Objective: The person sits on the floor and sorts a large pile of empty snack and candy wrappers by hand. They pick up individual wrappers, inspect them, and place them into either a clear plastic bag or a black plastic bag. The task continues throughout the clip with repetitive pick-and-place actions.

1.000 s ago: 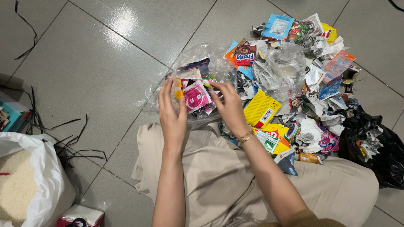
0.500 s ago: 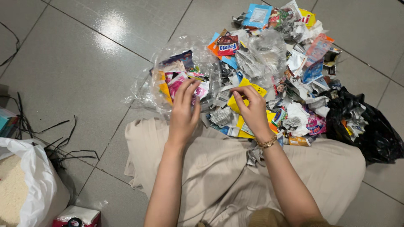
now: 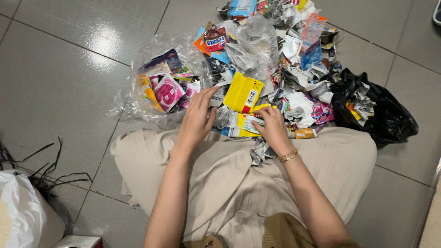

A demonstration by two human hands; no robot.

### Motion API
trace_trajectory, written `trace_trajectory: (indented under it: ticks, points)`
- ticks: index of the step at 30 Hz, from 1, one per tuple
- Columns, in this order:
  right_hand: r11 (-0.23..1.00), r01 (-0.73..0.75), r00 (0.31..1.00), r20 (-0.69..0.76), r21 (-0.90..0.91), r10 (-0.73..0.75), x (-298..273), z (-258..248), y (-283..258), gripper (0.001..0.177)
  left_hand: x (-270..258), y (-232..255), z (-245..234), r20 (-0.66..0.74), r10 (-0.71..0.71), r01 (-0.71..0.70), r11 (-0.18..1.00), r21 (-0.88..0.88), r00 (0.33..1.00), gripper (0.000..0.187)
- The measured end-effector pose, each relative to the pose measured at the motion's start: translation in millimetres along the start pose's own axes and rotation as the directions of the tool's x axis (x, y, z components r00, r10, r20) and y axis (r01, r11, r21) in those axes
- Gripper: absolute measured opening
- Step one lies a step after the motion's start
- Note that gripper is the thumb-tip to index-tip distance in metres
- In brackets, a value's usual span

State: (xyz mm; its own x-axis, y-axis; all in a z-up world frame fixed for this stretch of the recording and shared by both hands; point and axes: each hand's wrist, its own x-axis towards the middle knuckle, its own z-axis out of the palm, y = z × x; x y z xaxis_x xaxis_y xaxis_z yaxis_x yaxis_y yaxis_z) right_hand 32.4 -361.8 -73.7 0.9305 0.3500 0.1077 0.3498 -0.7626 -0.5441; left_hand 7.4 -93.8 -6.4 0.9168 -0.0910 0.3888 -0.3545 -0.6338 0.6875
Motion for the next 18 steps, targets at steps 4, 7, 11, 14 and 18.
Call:
trace_trajectory:
  ticks: [4, 7, 11, 14, 18]
  points:
    - [0.987, -0.05, 0.998, 0.027, -0.153, 0.055, -8.6, 13.3, 6.4, 0.043, -1.7, -1.2, 2.5, 0.001, -0.012, 0.012, 1.0, -0.002, 1.0, 0.055]
    - [0.978, -0.066, 0.997, 0.026, -0.198, 0.073, -8.4, 21.6, 8.4, 0.045, -2.0, -0.4, 1.8, -0.005, -0.021, 0.021, 1.0, 0.002, 1.0, 0.056]
    - [0.977, -0.084, 0.996, 0.005, -0.197, 0.087, -8.3, 32.2, 20.0, 0.036, -1.5, 1.3, -0.1, 0.0, -0.022, 0.022, 1.0, -0.006, 1.0, 0.055]
    - [0.988, -0.074, 0.997, -0.035, -0.138, 0.07, -8.7, 35.4, 34.4, 0.031, -1.7, 3.0, -0.3, 0.002, -0.023, 0.023, 1.0, 0.012, 1.0, 0.052]
    - [0.994, -0.106, 0.989, -0.106, -0.025, 0.103, -6.2, 28.1, 45.4, 0.032, -0.7, 3.3, -1.2, 0.008, -0.026, 0.026, 1.0, -0.005, 1.0, 0.05]
